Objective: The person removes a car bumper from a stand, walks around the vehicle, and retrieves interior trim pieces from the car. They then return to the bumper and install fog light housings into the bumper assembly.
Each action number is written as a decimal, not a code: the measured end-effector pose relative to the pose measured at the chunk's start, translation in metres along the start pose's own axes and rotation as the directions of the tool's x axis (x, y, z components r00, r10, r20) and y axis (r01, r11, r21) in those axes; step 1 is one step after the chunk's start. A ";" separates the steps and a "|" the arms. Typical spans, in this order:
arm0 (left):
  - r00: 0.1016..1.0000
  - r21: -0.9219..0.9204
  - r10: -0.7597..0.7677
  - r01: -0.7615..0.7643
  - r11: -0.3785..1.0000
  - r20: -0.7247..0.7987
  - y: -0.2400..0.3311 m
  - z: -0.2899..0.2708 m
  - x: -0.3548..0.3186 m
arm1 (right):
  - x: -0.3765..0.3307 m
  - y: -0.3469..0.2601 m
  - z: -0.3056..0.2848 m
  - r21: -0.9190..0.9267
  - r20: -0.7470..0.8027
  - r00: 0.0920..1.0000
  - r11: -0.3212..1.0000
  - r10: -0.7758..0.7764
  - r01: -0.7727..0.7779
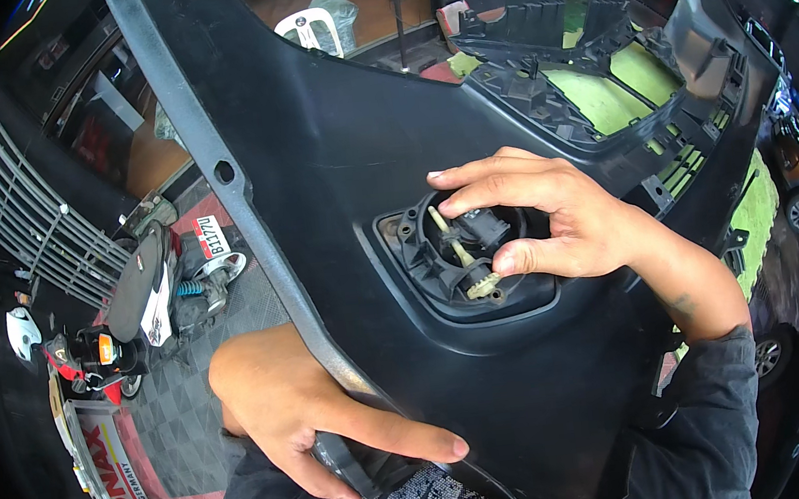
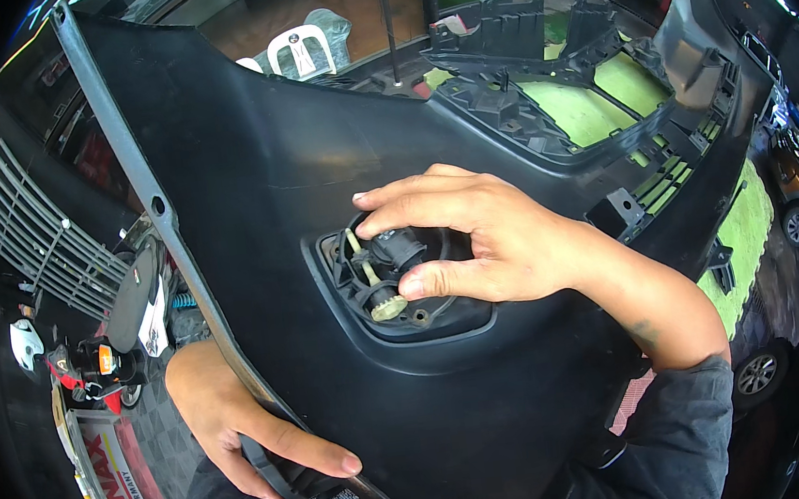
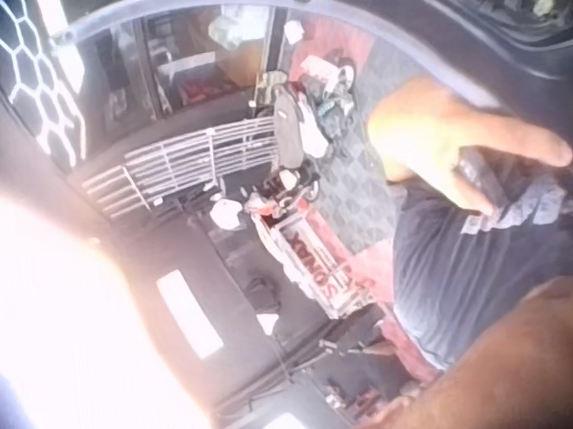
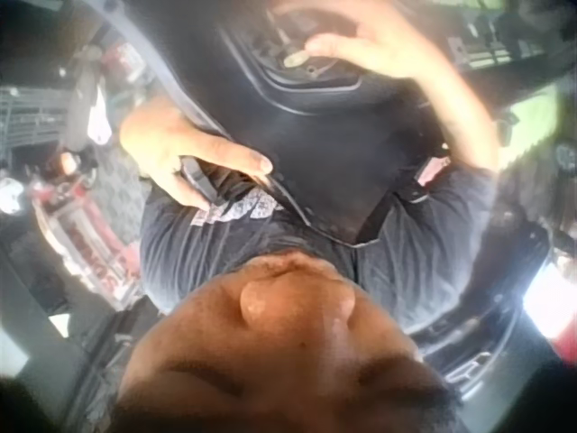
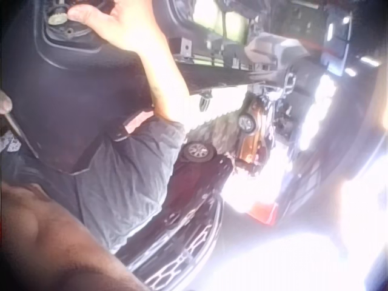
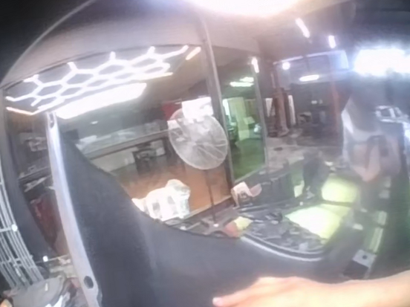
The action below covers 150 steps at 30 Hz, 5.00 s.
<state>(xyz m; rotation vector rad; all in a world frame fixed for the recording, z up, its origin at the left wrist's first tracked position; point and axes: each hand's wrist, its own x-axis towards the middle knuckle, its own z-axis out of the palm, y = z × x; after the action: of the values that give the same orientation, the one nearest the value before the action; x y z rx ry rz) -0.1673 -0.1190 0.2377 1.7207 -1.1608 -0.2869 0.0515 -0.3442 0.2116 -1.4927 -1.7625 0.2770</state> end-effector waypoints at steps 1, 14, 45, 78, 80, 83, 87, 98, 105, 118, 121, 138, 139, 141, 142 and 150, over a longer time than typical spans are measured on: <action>1.000 -0.011 -0.009 0.009 1.000 0.000 0.001 0.001 0.000 | -0.001 -0.002 0.000 0.005 -0.003 1.000 1.000 0.005 -0.005; 1.000 -0.029 0.007 -0.008 1.000 -0.031 0.003 0.002 -0.003 | -0.005 0.006 0.002 0.701 -0.091 0.967 0.705 0.237 -0.107; 0.403 0.080 -0.378 0.765 0.639 -0.833 0.099 0.081 -0.030 | -0.002 0.022 -0.152 -0.159 0.447 0.886 0.986 0.122 -0.055; -0.015 -0.445 -0.997 -0.894 0.046 -0.073 -0.635 0.637 -0.130 | -0.459 0.096 0.272 -0.514 0.336 -0.100 0.093 0.936 -0.853; 0.017 -0.495 -0.999 -0.869 0.010 -0.049 -0.662 0.638 -0.127 | -0.494 0.102 0.250 -0.486 0.258 -0.154 -0.010 0.954 -0.874; -0.063 -0.420 -0.994 -0.903 0.095 -0.090 -0.671 0.618 -0.122 | -0.536 0.104 0.228 -0.509 0.164 -0.258 -0.143 0.952 -0.849; -0.247 -0.599 -0.969 -0.779 0.187 0.020 -0.710 0.636 -0.114 | -0.561 0.106 0.215 -0.588 0.212 -0.323 -0.143 0.923 -0.796; -0.197 -0.626 -0.975 -0.749 0.217 -0.102 -0.696 0.632 -0.100 | -0.570 0.121 0.225 -0.499 0.298 -0.196 -0.022 0.934 -0.866; -0.188 -0.595 -0.967 -0.763 0.254 -0.172 -0.680 0.633 -0.098 | -0.560 0.117 0.233 -0.502 0.316 -0.195 -0.011 0.929 -0.865; -0.092 -0.424 -0.957 -0.882 0.207 -0.275 -0.651 0.662 -0.102 | -0.559 0.108 0.228 -0.454 0.338 -0.192 -0.019 0.922 -0.891; -0.110 -0.299 -0.977 -0.940 0.163 -0.184 -0.622 0.670 -0.111 | -0.551 0.093 0.235 -0.455 0.351 -0.171 0.008 0.921 -0.890; -0.624 -0.248 -0.781 -0.755 0.606 -0.009 -0.255 0.685 -0.356 | -0.443 0.040 0.347 -0.223 0.406 0.132 0.238 0.905 -0.945; -0.626 -0.235 -0.780 -0.758 0.609 0.001 -0.243 0.686 -0.366 | -0.432 0.030 0.352 -0.200 0.403 0.125 0.220 0.907 -0.955; -0.629 -0.277 -0.777 -0.748 0.603 0.009 -0.226 0.669 -0.368 | -0.451 0.027 0.373 -0.149 0.399 0.138 0.213 0.907 -0.966; -0.629 -0.303 -0.777 -0.746 0.593 0.028 -0.222 0.664 -0.369 | -0.473 0.032 0.385 -0.118 0.390 0.168 0.230 0.905 -0.966; -0.588 -0.470 -0.796 -0.668 0.577 -0.142 -0.227 0.572 -0.317 | -0.533 0.117 0.433 0.249 0.188 0.415 0.366 0.890 -0.897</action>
<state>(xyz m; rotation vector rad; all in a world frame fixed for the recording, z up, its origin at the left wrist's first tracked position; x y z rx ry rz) -0.5722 -0.1972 -0.3180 0.2271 1.1576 0.6576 -0.1625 -0.6576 -0.3728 -2.0666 -0.6292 1.0869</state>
